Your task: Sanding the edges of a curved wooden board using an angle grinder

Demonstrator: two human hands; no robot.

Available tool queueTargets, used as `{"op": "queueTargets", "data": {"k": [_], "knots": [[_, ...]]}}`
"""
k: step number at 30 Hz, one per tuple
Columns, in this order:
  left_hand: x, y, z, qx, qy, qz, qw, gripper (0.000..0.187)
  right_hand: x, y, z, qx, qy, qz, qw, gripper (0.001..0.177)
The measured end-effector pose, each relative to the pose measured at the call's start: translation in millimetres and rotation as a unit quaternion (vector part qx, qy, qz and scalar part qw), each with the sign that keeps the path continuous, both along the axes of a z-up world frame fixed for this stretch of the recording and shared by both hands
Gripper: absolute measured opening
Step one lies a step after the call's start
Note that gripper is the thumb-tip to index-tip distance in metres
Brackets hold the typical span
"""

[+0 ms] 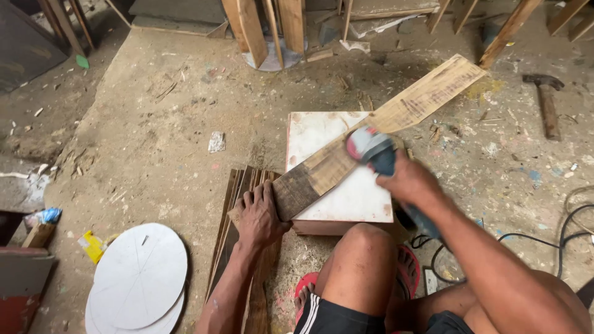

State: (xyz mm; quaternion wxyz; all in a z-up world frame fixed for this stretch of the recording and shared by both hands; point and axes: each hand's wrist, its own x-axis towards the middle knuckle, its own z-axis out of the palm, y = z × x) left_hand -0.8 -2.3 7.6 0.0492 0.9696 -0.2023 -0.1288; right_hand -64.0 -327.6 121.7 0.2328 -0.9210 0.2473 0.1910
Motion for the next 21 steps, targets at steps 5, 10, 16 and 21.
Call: {"op": "queueTargets", "data": {"k": [5,10,16,21], "knots": [[-2,-1,4,-0.005,0.003,0.007,1.000,0.126,27,-5,-10,-0.025,-0.016,-0.022,0.999,0.074],[-5,0,9,0.008,-0.027,-0.018,0.999,0.129,35,60,-12,0.025,0.012,0.096,0.995,0.070],[-21,28,46,-0.034,0.038,0.038,0.998,0.134,36,75,-11,0.014,0.024,0.139,0.990,0.071],[-34,47,22,-0.092,0.033,0.107,0.989,0.133,48,66,-24,-0.001,0.011,0.108,0.994,0.072]]}}
